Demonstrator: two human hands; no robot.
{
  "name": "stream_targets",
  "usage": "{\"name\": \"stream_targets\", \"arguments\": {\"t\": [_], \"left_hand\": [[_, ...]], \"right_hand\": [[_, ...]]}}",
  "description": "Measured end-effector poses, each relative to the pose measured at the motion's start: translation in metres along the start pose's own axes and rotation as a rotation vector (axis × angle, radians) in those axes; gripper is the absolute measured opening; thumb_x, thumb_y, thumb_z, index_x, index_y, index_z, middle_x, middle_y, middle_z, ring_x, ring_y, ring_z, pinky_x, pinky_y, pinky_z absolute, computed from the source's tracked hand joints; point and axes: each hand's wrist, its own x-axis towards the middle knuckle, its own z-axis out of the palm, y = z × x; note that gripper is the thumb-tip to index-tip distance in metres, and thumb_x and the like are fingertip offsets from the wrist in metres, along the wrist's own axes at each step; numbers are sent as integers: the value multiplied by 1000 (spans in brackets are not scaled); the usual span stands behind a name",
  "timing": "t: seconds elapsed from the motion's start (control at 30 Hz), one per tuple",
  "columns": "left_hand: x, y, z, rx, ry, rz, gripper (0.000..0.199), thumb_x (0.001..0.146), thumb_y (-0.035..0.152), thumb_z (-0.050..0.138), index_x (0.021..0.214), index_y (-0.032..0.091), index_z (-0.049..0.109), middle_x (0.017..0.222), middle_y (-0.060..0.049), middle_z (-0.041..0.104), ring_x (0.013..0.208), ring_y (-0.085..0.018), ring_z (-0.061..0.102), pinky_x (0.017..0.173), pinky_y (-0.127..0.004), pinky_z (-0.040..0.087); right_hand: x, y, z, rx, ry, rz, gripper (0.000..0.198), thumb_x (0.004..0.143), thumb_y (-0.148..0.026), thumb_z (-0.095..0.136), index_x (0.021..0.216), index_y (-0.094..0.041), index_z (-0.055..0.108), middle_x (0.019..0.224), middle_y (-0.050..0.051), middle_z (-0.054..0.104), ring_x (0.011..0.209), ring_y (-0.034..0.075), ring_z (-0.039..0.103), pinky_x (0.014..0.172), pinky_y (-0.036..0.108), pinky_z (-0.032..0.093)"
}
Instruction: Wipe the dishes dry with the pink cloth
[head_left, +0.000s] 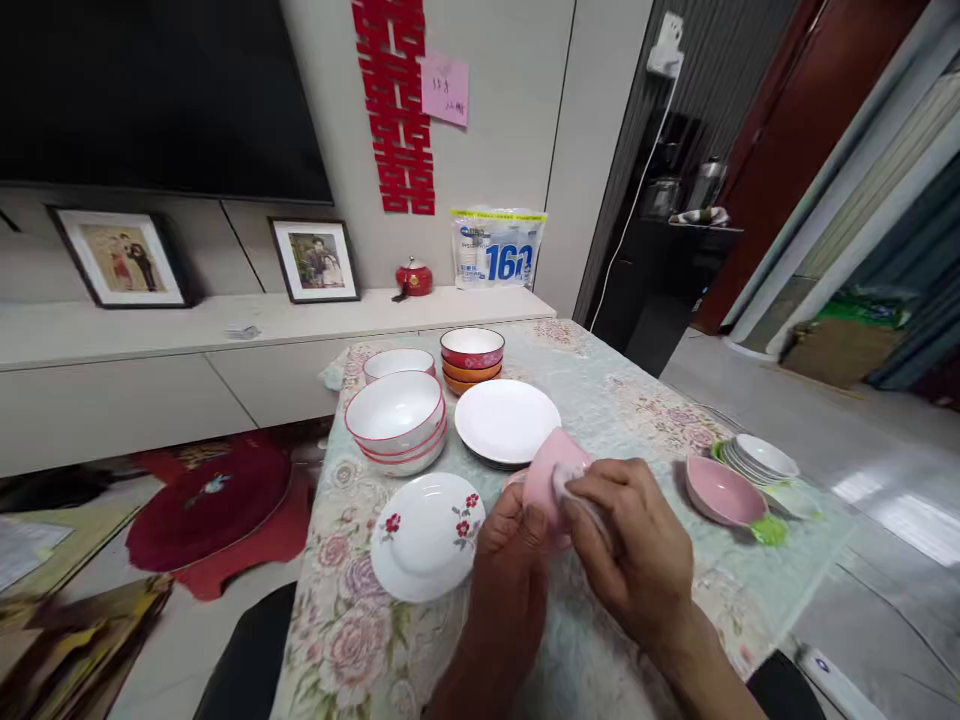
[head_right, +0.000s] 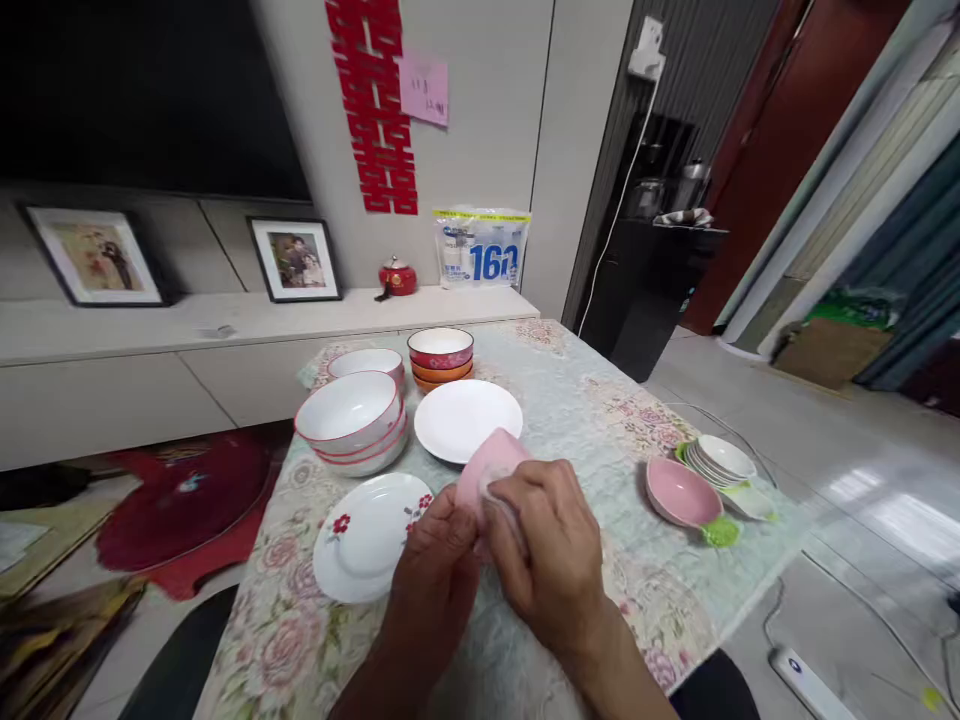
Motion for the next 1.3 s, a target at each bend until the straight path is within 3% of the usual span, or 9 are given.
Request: {"name": "stream_targets", "arguments": {"t": [0.2, 0.27, 0.4, 0.47, 0.67, 0.77, 0.97, 1.13, 1.3], "left_hand": [[1, -5, -5, 40, 4, 2, 16, 83, 31, 69, 93, 20, 74, 97, -4, 70, 87, -19, 58, 85, -32, 42], [2, -9, -10, 96, 6, 15, 17, 85, 31, 68, 95, 20, 73, 96, -4, 69, 88, -19, 56, 85, -31, 41], [1, -15, -19, 196, -59, 18, 16, 88, 30, 66, 96, 18, 71, 86, -3, 64, 83, -16, 51, 80, -29, 38], [0, -15, -20, 221, -91, 11, 14, 88, 30, 66, 89, 16, 70, 81, -1, 60, 79, -15, 47, 76, -27, 37], [-1, -10, -12, 110, -126, 1, 15, 86, 31, 68, 84, 17, 71, 83, -2, 64, 78, -15, 49, 78, -28, 38], [0, -8, -10, 14, -106, 4, 13, 85, 31, 69, 89, 19, 73, 88, -3, 68, 80, -16, 53, 82, -29, 40], [3, -6, -9, -53, -61, 11, 18, 81, 33, 73, 89, 18, 73, 100, -7, 70, 88, -19, 59, 85, -32, 44], [1, -5, -6, -50, -116, -78, 12, 79, 28, 74, 81, 17, 72, 81, -3, 65, 78, -15, 54, 79, -28, 42], [-1, -3, -6, 77, -113, -130, 19, 79, 30, 75, 92, 17, 73, 75, -1, 61, 73, -14, 50, 73, -27, 39]], "right_hand": [[1, 20, -11, 53, 40, 461, 6, 93, -23, 59, 90, -21, 63, 82, 0, 62, 75, 16, 58, 68, 29, 44], [2, 18, -14, 61, 13, 468, 7, 93, -23, 59, 88, -21, 63, 80, 0, 62, 74, 16, 58, 67, 29, 44], [7, 9, -17, 73, -59, 261, 3, 89, -21, 62, 89, -21, 65, 85, 2, 62, 81, 18, 58, 72, 30, 44], [8, 11, -17, 84, -35, 285, 3, 88, -23, 64, 88, -21, 66, 85, 2, 63, 81, 18, 59, 73, 31, 44], [-3, 42, -10, 543, 155, 946, 25, 81, -45, 71, 84, -21, 65, 68, -3, 58, 58, 12, 49, 54, 24, 37], [-6, 51, -4, 871, 191, 1093, 31, 72, -46, 78, 84, -20, 64, 68, -2, 62, 56, 11, 51, 52, 22, 39], [-3, 45, 6, 1169, 227, 1114, 24, 76, -40, 73, 89, -22, 64, 72, -2, 64, 58, 13, 56, 55, 24, 45], [2, 39, -2, 1064, 274, 1167, 23, 77, -41, 74, 83, -22, 62, 67, -3, 63, 56, 13, 54, 55, 23, 43], [0, 37, -13, 823, 132, 1096, 27, 74, -43, 77, 84, -20, 65, 67, -2, 62, 57, 12, 51, 54, 23, 38]]}}
